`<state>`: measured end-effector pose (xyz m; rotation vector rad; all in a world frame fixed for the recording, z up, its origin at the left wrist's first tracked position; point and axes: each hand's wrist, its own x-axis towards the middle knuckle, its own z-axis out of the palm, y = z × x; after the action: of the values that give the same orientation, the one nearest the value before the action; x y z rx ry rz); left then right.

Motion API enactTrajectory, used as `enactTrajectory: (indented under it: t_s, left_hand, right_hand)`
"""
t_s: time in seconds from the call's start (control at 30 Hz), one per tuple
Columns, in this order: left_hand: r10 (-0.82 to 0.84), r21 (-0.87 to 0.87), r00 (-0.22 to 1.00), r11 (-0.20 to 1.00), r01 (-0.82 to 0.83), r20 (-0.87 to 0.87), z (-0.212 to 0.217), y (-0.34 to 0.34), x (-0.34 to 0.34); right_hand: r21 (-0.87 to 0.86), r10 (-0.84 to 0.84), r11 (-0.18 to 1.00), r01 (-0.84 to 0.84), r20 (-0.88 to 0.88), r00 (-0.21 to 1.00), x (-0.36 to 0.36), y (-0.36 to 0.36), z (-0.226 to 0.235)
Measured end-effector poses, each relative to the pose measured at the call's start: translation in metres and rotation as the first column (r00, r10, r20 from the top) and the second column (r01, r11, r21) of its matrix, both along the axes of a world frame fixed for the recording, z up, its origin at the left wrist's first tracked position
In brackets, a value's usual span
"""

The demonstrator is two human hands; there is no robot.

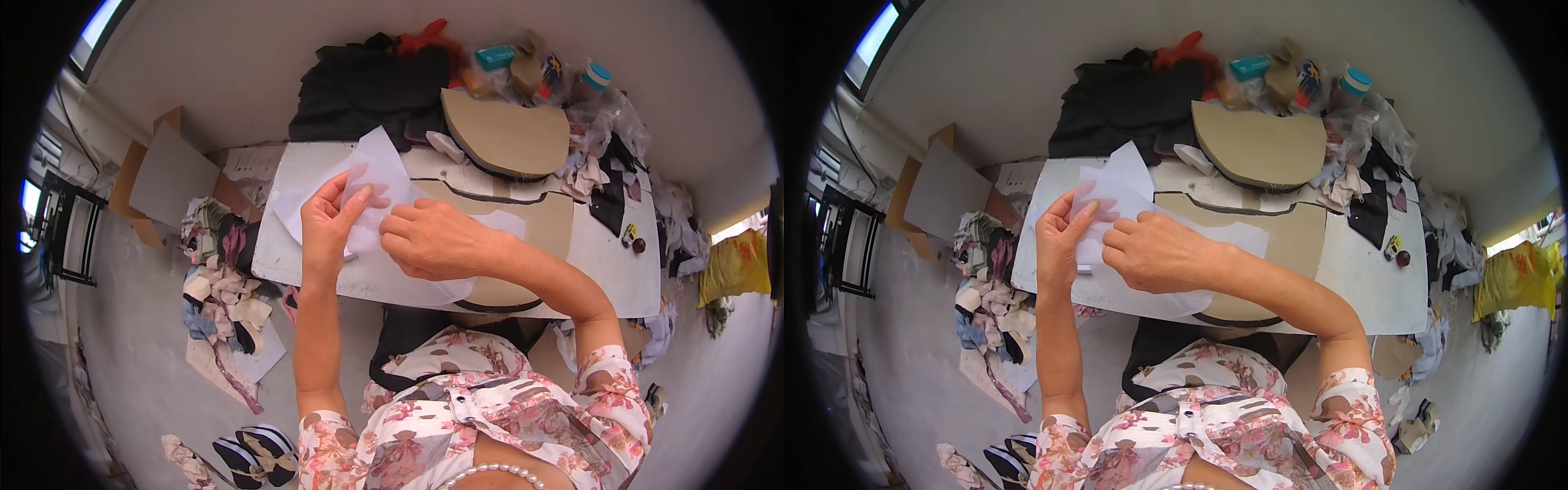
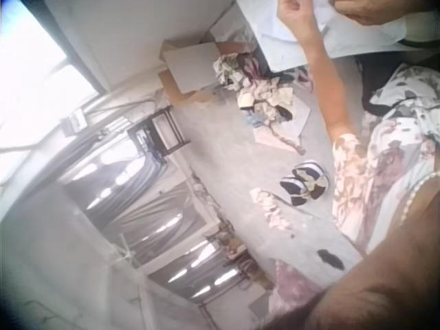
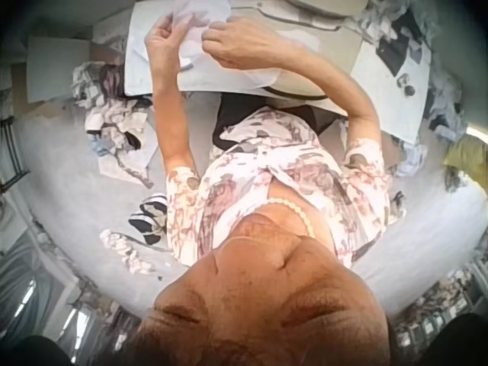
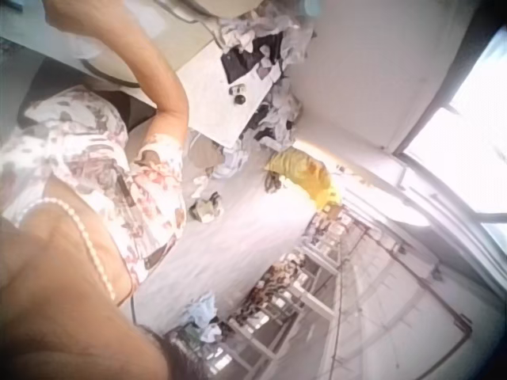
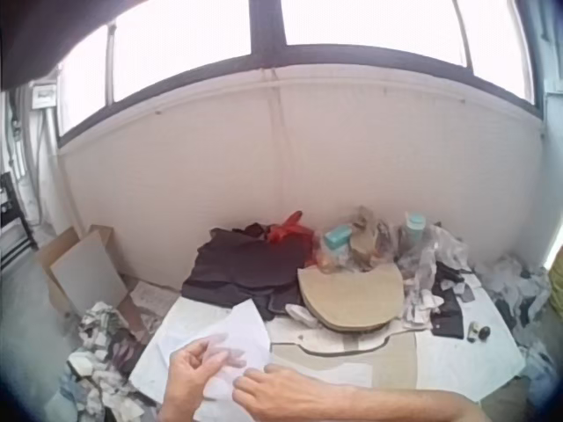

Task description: The person repeatedly picks up, unfolds, and places down black and beige fabric pieces on a white table. The person handles the pieces one at a time, smoothing them out and occasionally stacking them.

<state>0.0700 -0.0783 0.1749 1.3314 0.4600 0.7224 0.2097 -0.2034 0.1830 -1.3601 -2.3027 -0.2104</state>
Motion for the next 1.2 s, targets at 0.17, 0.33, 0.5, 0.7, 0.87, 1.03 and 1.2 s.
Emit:
enactTrajectory:
  t_s: [0.17,0.33,0.5,0.7,0.87,1.03,1.2]
  left_hand:
    - [-0.003,0.024,0.999,1.000,0.004,-0.047,-0.006,0.003,0.004]
    - [0.014,0.194,1.000,0.981,-0.010,-0.015,0.002,0.001,-0.005]
    - [0.123,0.432,0.992,0.892,-0.128,0.041,0.033,-0.020,-0.024]
    - [0.283,0.335,0.950,0.889,-0.312,0.131,0.025,-0.029,-0.052]
    - [0.073,0.158,0.953,0.980,-0.124,0.294,0.009,-0.041,-0.080]
    - [0.151,0.042,0.981,0.987,-0.157,0.119,-0.004,-0.055,-0.031]
    - [0.108,-0.028,0.993,0.994,-0.107,0.047,-0.054,-0.042,0.018]
  right_hand:
    - [-0.002,0.003,1.000,-0.003,0.134,0.991,-0.005,-0.011,-0.016]
    - [0.097,-0.059,0.989,0.110,-0.425,0.904,0.014,-0.012,0.001]
    - [-0.273,-0.266,0.951,0.148,-0.469,0.842,0.056,-0.029,-0.019]
    - [-0.488,-0.495,0.850,0.200,-0.608,0.620,0.076,-0.111,-0.001]
    - [-0.316,-0.320,0.947,0.064,-0.901,0.294,0.072,-0.178,-0.003]
    - [-0.212,-0.239,0.949,0.233,-0.967,0.093,0.068,-0.219,-0.006]
    - [-0.324,-0.386,0.828,0.458,-0.921,0.046,0.091,-0.214,-0.044]
